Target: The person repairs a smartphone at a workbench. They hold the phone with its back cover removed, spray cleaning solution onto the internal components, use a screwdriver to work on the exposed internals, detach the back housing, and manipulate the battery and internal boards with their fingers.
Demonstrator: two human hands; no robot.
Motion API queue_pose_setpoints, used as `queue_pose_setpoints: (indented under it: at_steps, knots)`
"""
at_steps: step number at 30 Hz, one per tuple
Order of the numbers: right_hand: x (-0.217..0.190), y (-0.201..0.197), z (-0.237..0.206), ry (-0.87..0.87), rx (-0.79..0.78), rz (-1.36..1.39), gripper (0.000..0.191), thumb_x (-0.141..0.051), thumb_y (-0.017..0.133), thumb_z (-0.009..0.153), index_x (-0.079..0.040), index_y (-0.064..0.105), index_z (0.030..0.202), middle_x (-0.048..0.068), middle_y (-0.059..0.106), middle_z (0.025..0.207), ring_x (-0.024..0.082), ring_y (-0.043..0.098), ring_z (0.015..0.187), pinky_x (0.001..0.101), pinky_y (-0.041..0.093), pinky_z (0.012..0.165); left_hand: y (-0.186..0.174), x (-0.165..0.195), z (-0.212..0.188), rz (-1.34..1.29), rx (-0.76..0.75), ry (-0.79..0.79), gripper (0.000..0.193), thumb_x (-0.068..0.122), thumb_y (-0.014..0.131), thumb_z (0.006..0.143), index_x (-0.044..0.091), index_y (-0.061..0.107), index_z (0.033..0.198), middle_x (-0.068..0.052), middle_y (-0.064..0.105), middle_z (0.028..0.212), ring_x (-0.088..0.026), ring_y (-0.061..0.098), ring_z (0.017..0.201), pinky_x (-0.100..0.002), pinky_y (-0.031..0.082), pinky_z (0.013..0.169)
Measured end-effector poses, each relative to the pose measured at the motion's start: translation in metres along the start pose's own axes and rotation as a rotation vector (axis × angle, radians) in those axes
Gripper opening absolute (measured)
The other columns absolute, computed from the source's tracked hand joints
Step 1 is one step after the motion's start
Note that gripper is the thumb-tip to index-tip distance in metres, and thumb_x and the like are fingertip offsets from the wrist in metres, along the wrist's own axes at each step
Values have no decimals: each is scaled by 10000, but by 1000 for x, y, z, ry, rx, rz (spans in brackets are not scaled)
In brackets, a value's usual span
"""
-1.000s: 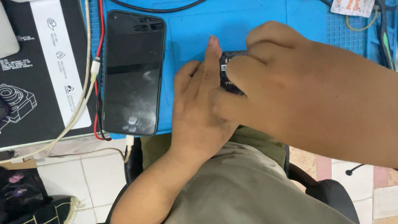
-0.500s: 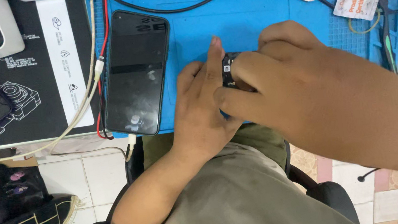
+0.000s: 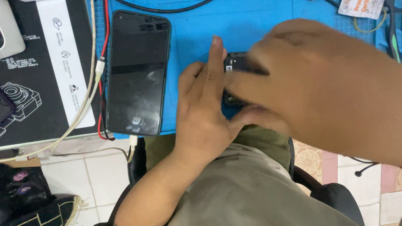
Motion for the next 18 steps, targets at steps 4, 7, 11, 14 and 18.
queue_pose_setpoints:
  at_steps: [4,7,11,14,18]
  knots:
    - [12,1,-1,135,-22,66,130,-257,753,784,-180,740,888,11,663,821,263,658,857,393,512,703,1,2,1,10,-3,-14,1165,216,980,703,-7,268,1597,-149,636,1318,-374,551,1221,-446,439,1119]
    - [24,-3,-6,171,142,161,138,-185,793,780,-133,770,905,49,668,798,284,652,792,399,490,615,0,2,2,-6,-15,-24,1184,206,979,684,-6,255,1597,-152,628,1336,-373,544,1229,-447,438,1111]
    - [40,4,-9,202,182,267,202,-199,817,778,-87,760,936,78,682,810,269,627,666,392,484,562,-1,3,3,-18,-18,-25,1186,198,981,693,5,244,1602,-159,610,1380,-363,536,1246,-442,441,1115]
    - [42,10,-12,168,225,247,196,-192,830,776,-77,754,916,94,676,802,295,649,704,395,494,581,1,3,4,-9,-39,-60,1195,207,984,677,1,254,1600,-142,626,1328,-363,538,1235,-441,444,1098]
    - [40,15,-14,199,184,208,176,-189,826,780,-91,762,911,85,660,779,299,634,713,413,479,575,2,3,5,-1,-31,-47,1200,214,984,677,4,247,1601,-137,627,1308,-361,538,1240,-445,442,1106]
Point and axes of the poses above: each hand's wrist, its own z-axis towards the middle knuckle, its own y-axis out of the palm, x = y × z, the point moved 2 cm from there along z, towards the middle knuckle
